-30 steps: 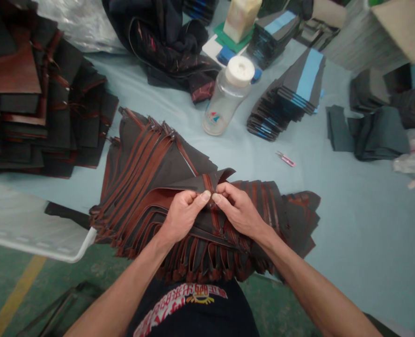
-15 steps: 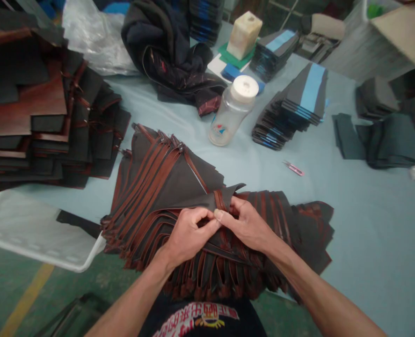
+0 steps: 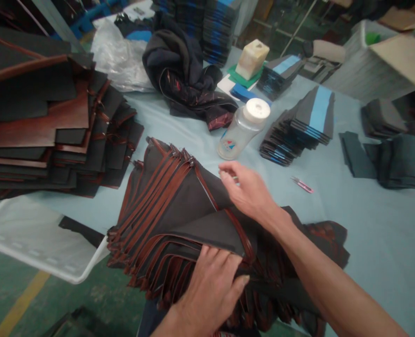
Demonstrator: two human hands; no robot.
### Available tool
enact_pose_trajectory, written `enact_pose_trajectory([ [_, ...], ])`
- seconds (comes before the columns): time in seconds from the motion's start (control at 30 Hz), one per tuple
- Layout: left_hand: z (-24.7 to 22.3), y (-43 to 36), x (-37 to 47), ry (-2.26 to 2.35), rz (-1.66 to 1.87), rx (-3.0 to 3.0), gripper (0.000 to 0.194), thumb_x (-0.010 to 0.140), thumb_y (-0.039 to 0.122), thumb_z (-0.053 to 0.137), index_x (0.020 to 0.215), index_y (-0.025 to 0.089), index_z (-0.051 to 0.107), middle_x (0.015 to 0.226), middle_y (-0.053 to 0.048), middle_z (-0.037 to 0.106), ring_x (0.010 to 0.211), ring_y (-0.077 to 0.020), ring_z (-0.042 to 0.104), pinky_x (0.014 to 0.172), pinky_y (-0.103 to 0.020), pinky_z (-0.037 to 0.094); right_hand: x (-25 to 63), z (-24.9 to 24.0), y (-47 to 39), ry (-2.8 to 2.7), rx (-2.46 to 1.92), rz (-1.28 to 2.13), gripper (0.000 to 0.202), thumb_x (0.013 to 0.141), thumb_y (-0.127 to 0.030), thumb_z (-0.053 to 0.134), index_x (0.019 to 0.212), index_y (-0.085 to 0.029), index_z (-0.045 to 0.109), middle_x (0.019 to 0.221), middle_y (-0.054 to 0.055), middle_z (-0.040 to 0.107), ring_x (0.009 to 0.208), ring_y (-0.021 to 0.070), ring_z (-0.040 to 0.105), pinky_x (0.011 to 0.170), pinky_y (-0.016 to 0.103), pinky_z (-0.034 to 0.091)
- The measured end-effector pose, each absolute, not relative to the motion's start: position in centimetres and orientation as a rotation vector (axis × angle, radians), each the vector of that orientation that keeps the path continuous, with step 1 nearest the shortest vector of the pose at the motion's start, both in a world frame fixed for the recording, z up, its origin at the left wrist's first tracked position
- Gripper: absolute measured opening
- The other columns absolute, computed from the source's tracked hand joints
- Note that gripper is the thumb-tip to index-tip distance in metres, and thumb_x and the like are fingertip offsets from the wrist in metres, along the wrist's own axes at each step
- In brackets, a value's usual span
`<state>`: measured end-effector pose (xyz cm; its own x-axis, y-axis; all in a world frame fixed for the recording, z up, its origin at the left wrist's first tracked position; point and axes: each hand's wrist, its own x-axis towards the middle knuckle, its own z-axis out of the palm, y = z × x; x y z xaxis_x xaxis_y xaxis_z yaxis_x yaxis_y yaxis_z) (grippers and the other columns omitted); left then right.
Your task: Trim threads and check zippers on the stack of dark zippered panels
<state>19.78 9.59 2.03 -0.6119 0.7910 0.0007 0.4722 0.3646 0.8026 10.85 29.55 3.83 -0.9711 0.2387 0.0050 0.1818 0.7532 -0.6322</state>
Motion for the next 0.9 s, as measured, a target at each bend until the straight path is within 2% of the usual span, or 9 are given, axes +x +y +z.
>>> enact_pose_trajectory([
  [0.07,2.4,8.9,20.3,2.245,1.093,1.142,0.019,0.092,0.018,0.075,0.109,0.018,0.068,0.110,-0.011,0.078,0.103,-0.0315,0.073,0.098,-0.050,0.058,7.7,0.4,28.4,-2.927,-0.284,1.110,0.039,0.097,-0.021,0.050,0.133,-0.017,0.065,0.132,0.014,0.075,0.109,0.0252,0.072,0.093,0.037,0.054],
  [0.13,2.9,8.1,19.9,2.234,1.175,1.127,0.016,0.095,0.018,0.071,0.110,0.019,0.069,0.109,-0.008,0.079,0.102,-0.0286,0.074,0.097,-0.045,0.059,5.8,-2.7,27.1,-2.946,-0.289,1.104,0.040,0.095,-0.017,0.051,0.132,-0.016,0.066,0.130,0.016,0.076,0.113,0.0283,0.071,0.100,0.041,0.054],
  [0.2,3.4,7.2,18.3,2.264,1.325,1.019,0.007,0.099,0.019,0.065,0.103,0.023,0.070,0.096,-0.002,0.081,0.089,-0.0214,0.076,0.087,-0.034,0.061,5.6,-4.8,26.0,-2.917,-0.323,1.068,0.040,0.096,-0.019,0.051,0.133,-0.017,0.065,0.134,0.016,0.073,0.121,0.0306,0.068,0.106,0.045,0.052],
  [0.27,3.4,6.5,15.4,2.379,1.441,0.791,0.012,0.102,0.021,0.061,0.095,0.025,0.070,0.085,0.002,0.079,0.077,-0.0160,0.075,0.077,-0.027,0.059,6.5,-5.8,25.4,-2.878,-0.361,1.041,0.036,0.099,-0.024,0.051,0.131,-0.019,0.065,0.134,0.015,0.072,0.122,0.0304,0.066,0.107,0.046,0.051],
  [0.33,2.6,6.1,11.6,2.573,1.403,0.551,0.011,0.101,0.025,0.062,0.105,0.021,0.071,0.100,-0.005,0.080,0.094,-0.0208,0.077,0.090,-0.031,0.059,7.6,-6.3,25.3,-2.850,-0.397,1.026,0.033,0.100,-0.027,0.051,0.128,-0.020,0.065,0.129,0.014,0.073,0.116,0.0291,0.067,0.104,0.045,0.053],
  [0.47,-0.6,7.0,4.8,2.633,1.173,0.596,0.032,0.098,0.020,0.061,0.126,0.007,0.066,0.127,-0.020,0.074,0.120,-0.0308,0.070,0.109,-0.043,0.052,8.4,-6.9,25.4,-2.815,-0.453,0.993,0.036,0.098,-0.029,0.055,0.130,-0.016,0.063,0.127,0.017,0.072,0.118,0.0319,0.065,0.107,0.048,0.051],
  [0.7,-1.1,9.2,3.6,2.836,0.570,0.699,0.028,0.103,0.031,0.056,0.116,0.014,0.073,0.110,-0.018,0.078,0.111,-0.0400,0.068,0.096,-0.050,0.050,8.2,-7.8,25.2,-2.766,-0.534,1.000,0.034,0.099,-0.033,0.055,0.126,-0.016,0.065,0.125,0.018,0.072,0.117,0.0322,0.065,0.107,0.049,0.050],
  [0.77,-1.0,9.8,3.8,2.788,0.636,0.599,0.027,0.102,0.032,0.057,0.115,0.015,0.072,0.102,-0.017,0.078,0.102,-0.0377,0.072,0.091,-0.046,0.051,8.2,-7.8,25.2,-2.738,-0.546,1.006,0.033,0.099,-0.032,0.052,0.126,-0.016,0.065,0.126,0.018,0.071,0.118,0.0317,0.064,0.108,0.048,0.049],
  [0.9,-1.6,11.6,2.3,2.427,1.230,0.306,0.018,0.091,0.030,0.065,0.100,0.017,0.073,0.095,-0.013,0.078,0.097,-0.0310,0.072,0.086,-0.037,0.052,8.3,-7.7,25.3,-2.669,-0.557,1.025,0.032,0.101,-0.026,0.043,0.122,-0.017,0.065,0.124,0.016,0.072,0.117,0.0286,0.064,0.109,0.043,0.048],
])
